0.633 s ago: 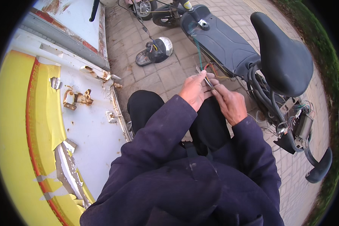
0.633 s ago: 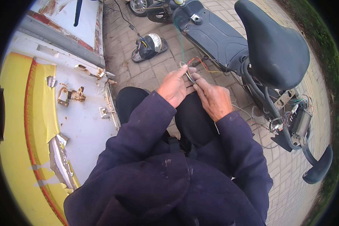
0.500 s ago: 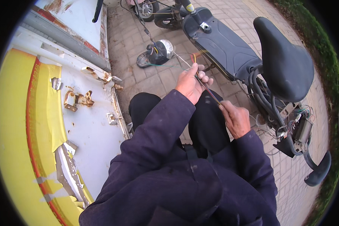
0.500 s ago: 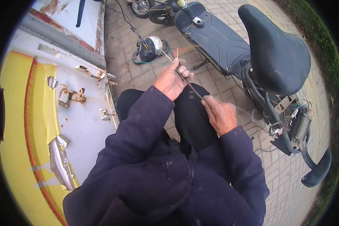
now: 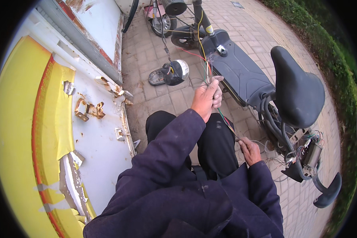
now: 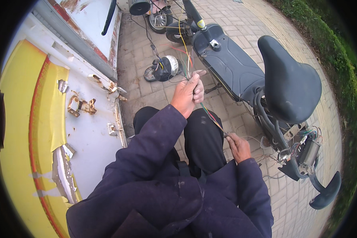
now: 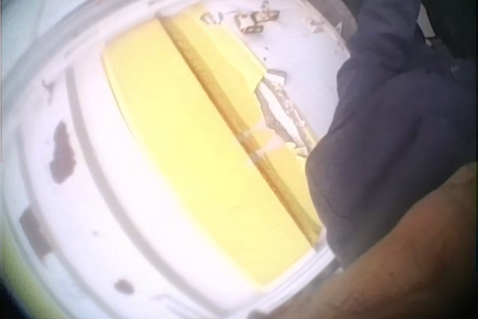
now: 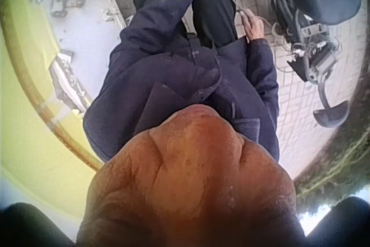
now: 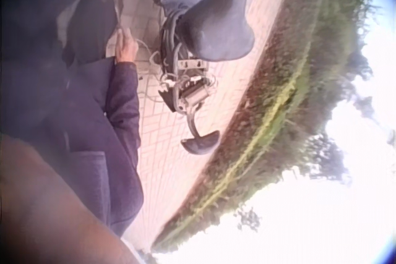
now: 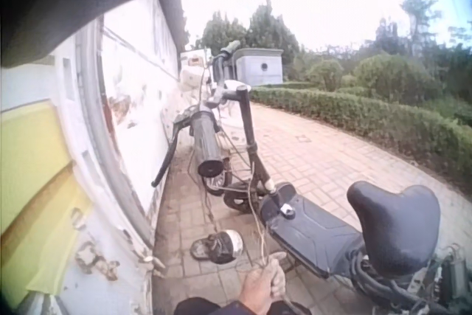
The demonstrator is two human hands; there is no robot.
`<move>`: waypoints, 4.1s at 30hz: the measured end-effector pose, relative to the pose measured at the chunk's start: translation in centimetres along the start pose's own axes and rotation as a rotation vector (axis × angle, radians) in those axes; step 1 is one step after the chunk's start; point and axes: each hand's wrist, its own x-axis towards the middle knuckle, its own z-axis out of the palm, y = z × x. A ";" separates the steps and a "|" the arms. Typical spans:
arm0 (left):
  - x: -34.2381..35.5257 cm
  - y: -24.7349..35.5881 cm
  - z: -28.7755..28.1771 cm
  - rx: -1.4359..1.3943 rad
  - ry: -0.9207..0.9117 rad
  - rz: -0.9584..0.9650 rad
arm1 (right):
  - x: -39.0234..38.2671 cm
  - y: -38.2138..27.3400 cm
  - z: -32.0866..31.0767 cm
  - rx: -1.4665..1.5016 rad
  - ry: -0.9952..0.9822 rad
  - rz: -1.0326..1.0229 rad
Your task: The person uses a screwdriver to open a small black electrical component and then strips and twists multiple colored wires by hand. They connect the wires to the component and the scooter's wiring harness, working on the scooter's electrical system.
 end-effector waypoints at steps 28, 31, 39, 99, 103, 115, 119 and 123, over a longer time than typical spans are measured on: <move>-3.9 1.3 0.6 -0.118 -0.170 -0.007 | 15.7 -17.9 -11.1 1.067 0.307 -0.125; -4.2 1.1 0.3 -0.092 -0.154 0.058 | 16.0 -18.4 -12.9 0.977 0.283 -0.188; -4.8 1.7 1.2 -0.019 -0.121 0.123 | 16.6 -19.4 -14.4 0.956 0.101 -0.133; -4.6 0.4 2.1 -0.116 -0.086 0.057 | 3.7 -11.7 -1.9 -0.039 0.267 -0.239; -4.3 0.6 3.0 -0.069 -0.098 0.020 | 3.0 -9.8 -1.8 -0.059 0.292 -0.214; 2.6 4.7 2.0 0.032 -0.186 0.139 | 7.6 -3.0 -2.6 0.065 0.205 -0.107; 4.2 5.1 0.3 0.142 -0.166 0.165 | 11.0 -2.5 -4.0 -0.163 -0.140 -0.046; 5.1 4.4 -2.6 0.218 -0.236 0.105 | 15.6 -6.7 -7.0 0.421 -0.282 0.079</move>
